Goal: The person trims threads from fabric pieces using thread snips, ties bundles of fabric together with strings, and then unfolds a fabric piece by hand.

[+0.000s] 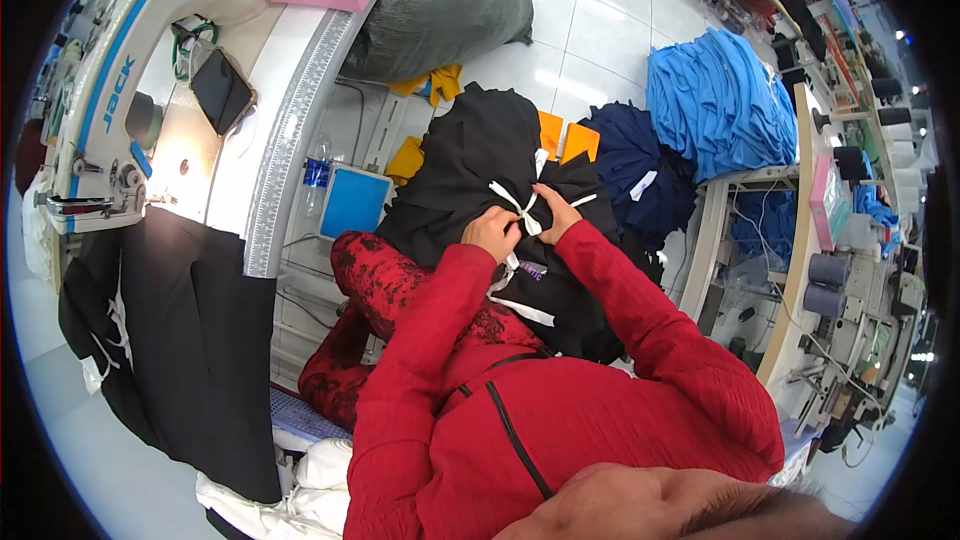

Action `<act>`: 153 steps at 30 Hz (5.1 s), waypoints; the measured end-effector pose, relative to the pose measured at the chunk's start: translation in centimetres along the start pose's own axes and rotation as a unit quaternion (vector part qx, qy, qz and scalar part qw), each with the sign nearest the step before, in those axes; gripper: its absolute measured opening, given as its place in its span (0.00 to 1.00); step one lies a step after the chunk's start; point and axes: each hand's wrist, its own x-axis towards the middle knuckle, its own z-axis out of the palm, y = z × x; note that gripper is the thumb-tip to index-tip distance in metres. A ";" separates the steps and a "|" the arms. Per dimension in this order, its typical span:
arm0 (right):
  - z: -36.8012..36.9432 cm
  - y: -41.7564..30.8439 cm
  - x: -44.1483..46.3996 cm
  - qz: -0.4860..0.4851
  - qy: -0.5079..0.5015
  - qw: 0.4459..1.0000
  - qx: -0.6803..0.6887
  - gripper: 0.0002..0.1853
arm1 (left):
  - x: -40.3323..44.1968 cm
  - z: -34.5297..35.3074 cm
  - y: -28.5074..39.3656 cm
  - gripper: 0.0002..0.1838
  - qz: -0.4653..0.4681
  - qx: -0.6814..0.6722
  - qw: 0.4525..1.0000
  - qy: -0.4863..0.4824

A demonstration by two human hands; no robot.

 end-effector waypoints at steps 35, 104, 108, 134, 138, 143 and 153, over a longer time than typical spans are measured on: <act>0.1 0.8 -0.1 -0.070 0.061 0.995 0.036 0.43 | -1.9 -3.6 2.0 0.02 0.203 -0.080 0.976 0.014; 3.4 0.7 -0.7 0.080 0.174 0.972 -0.134 0.40 | 1.2 3.0 0.4 0.07 -0.057 0.144 0.986 0.059; 3.4 0.7 -0.8 0.071 0.179 0.969 -0.152 0.39 | 1.3 3.6 0.5 0.05 0.022 0.260 0.964 0.058; 3.1 0.0 -0.8 0.085 0.171 0.967 -0.166 0.45 | 0.3 -1.0 -0.6 0.10 -0.012 -0.059 0.986 -0.155; 2.5 -0.4 -1.0 0.076 0.161 0.969 -0.173 0.49 | 1.7 -3.3 0.5 0.11 -0.029 -0.150 0.986 -0.060; 1.2 -2.5 -1.1 0.072 0.143 0.967 -0.201 0.52 | 4.3 -3.9 0.7 0.08 0.062 0.038 0.992 0.099; 0.9 -3.0 -0.8 -0.152 0.220 0.939 -0.214 0.25 | 6.8 -4.3 1.0 0.02 0.207 0.203 0.952 0.094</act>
